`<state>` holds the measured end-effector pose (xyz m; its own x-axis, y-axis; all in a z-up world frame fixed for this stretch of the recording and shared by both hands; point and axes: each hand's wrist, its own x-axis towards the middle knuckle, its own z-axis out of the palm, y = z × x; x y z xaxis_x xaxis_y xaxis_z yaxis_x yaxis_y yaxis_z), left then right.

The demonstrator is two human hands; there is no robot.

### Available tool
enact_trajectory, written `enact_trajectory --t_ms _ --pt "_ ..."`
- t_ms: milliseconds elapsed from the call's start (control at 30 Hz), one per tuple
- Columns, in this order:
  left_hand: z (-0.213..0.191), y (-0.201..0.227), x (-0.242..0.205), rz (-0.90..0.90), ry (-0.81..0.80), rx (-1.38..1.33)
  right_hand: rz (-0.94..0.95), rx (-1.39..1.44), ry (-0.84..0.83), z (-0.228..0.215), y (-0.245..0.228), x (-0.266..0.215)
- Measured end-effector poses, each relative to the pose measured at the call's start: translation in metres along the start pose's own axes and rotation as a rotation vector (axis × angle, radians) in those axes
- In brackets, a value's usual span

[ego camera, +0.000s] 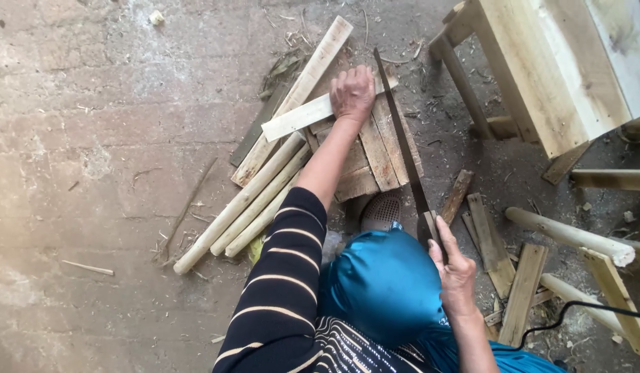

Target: Assembling a wooden chair frame by hammering nails, fitting slats, and sawing wood pieces.

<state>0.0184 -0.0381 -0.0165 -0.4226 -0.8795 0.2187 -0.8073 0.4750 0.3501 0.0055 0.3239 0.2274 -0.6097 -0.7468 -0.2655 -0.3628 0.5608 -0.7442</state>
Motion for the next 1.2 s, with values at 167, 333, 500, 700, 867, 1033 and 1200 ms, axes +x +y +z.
enact_trajectory --t_ms 167,333,500,700,867,1033,1200 --pt "-0.039 0.003 0.004 -0.047 0.205 -0.012 0.003 -0.182 0.005 0.005 0.006 -0.003" --pt "-0.05 0.009 0.004 -0.312 -0.272 -0.016 -0.077 -0.183 -0.001 0.018 0.012 0.001" --pt "-0.035 0.005 -0.012 -0.153 -0.037 -0.068 -0.027 -0.172 0.024 0.019 0.001 0.005" --pt "-0.036 0.028 -0.023 0.113 0.169 -0.068 -0.349 -0.303 0.001 0.004 0.004 -0.019" --pt "-0.039 0.043 -0.027 0.073 0.111 -0.15 -0.216 -0.246 -0.012 0.006 0.011 -0.027" --pt "-0.033 0.038 -0.019 0.047 -0.075 -0.151 -0.247 -0.247 -0.016 0.009 0.015 -0.03" --pt "-0.025 0.049 -0.02 -0.039 0.018 -0.058 0.009 -0.022 0.047 0.013 0.018 -0.04"
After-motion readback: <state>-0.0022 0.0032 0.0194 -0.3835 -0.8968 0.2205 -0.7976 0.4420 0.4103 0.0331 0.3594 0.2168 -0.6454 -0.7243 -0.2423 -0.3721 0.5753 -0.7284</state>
